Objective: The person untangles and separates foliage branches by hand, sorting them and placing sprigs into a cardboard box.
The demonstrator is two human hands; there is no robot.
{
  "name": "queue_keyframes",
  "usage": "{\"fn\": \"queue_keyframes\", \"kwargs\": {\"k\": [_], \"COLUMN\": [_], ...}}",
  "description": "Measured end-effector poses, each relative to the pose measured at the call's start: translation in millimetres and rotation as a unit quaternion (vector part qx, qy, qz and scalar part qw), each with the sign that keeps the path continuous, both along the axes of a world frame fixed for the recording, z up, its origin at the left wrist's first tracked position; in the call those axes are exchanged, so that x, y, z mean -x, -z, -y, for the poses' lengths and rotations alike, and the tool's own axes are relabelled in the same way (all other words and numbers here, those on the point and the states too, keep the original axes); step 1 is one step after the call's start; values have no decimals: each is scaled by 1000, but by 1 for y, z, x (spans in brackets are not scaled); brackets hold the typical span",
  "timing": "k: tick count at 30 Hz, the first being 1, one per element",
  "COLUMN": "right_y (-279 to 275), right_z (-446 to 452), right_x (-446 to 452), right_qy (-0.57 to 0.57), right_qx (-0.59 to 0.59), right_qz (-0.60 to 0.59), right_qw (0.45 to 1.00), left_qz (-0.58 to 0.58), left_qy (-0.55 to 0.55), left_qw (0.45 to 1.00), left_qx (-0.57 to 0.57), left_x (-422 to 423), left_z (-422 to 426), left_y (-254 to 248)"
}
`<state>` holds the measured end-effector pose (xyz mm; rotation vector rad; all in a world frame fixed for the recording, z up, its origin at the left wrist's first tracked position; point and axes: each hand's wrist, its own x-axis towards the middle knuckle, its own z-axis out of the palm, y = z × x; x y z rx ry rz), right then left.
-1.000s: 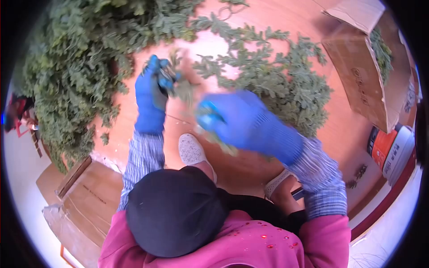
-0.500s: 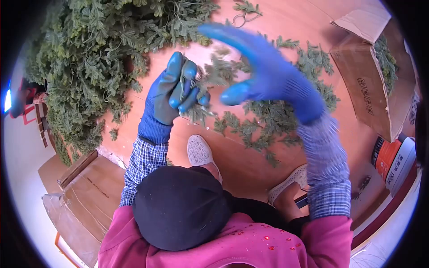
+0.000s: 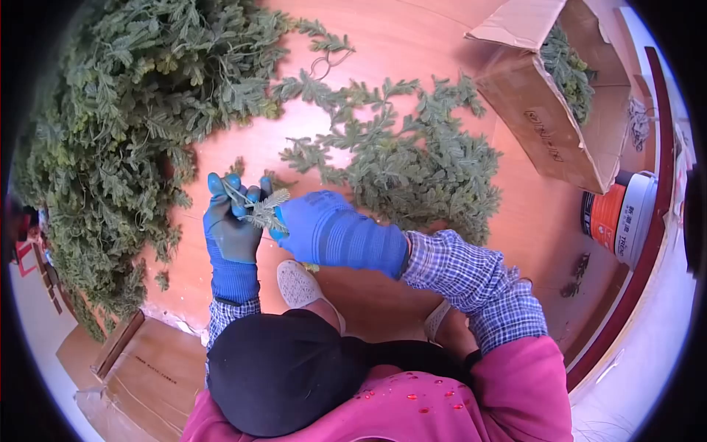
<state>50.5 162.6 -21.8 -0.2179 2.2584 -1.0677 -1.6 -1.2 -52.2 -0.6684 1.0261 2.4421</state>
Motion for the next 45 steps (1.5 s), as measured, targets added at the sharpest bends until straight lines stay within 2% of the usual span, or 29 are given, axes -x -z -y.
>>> {"fn": "queue_keyframes", "kwargs": {"k": [2, 4, 5, 6, 8, 10, 11, 12, 13, 14, 16, 17, 19, 21, 23, 24, 26, 28, 30, 32, 33, 34, 35, 36, 38, 40, 41, 43, 45], "right_y": [-18, -42, -54, -61, -43, -67, -78, -74, -69, -77, -98, -88, -51, 24, 116, 139, 165, 123, 113, 88, 78, 74, 71, 69, 73, 96, 101, 108, 94], "right_z": [-20, -50, -79, -130, -225, -332, -387, -414, -442, -424, -336, -311, -247, -233, -264, -255, -245, -210, -186, -186, -185, -183, -183, -187, -183, -176, -174, -167, -168], "right_x": [-19, -47, -57, -61, -79, -53, -39, -43, -48, -47, -38, -41, -45, -26, -20, -21, -26, -37, -52, -40, -33, -25, -17, -9, 15, 30, 29, 13, 3], "right_qy": [-18, -12, 13, 54, 451, 468, 477, 431, 383, 318, 252, 200, 124, 130, 264, 265, 265, 245, 145, 104, 64, 62, 108, 155, 181, 192, 196, 37, 53], "right_qx": [-9, -49, -91, -64, -197, -280, -320, -322, -322, -477, -506, -397, -241, -211, -409, -405, -388, -189, -205, -217, -225, -224, -240, -259, -252, -225, -224, -192, -173], "right_qz": [-61, -113, -116, -274, -312, -351, -367, -370, -374, -445, -551, -567, -471, -403, -341, -345, -311, -180, -194, -160, -121, -124, -156, -189, -276, -358, -362, -191, -198], "right_qw": [998, 992, 989, 958, 812, 761, 732, 757, 781, 688, 614, 694, 839, 881, 805, 804, 826, 934, 948, 957, 965, 965, 952, 935, 910, 886, 883, 962, 963], "left_qz": [41, 75, -92, -119, -129, -124, -125, -90, -66, -13, 84, 116, 164, 192, 203, 203, 186, 129, 25, -104, -103, -214, -327, -345, -428, -579, -582, -576, -529], "left_qy": [-86, -198, -208, -141, 13, 205, 313, 384, 408, 438, 476, 488, 505, 517, 525, 533, 554, 588, 604, 559, 558, 469, 408, 376, 321, 308, 305, 350, 413], "left_qw": [991, 936, 970, 981, 991, 943, 888, 845, 839, 815, 760, 738, 700, 671, 650, 639, 618, 585, 562, 586, 617, 664, 682, 721, 679, 346, 342, 358, 331], "left_qx": [-89, -280, -82, -52, 39, 233, 313, 362, 354, 380, 434, 451, 478, 496, 510, 515, 526, 543, 565, 577, 545, 541, 512, 469, 502, 671, 672, 646, 663], "left_x": [40, 87, 90, 77, 27, -19, -41, -67, -100, -128, -172, -191, -222, -243, -253, -253, -245, -215, -164, -81, -39, 1, 37, 71, 124, 161, 157, 131, 93], "left_z": [41, 107, 138, 133, 107, 101, 103, 140, 163, 183, 213, 223, 240, 250, 254, 254, 249, 233, 197, 138, 121, 76, 29, -10, -82, -121, -121, -114, -101], "left_y": [24, 6, 15, 7, -6, -6, -6, 18, 28, 27, 13, 5, -15, -34, -48, -52, -61, -69, -74, -57, -19, -16, -16, 1, 26, 60, 69, 80, 79]}}
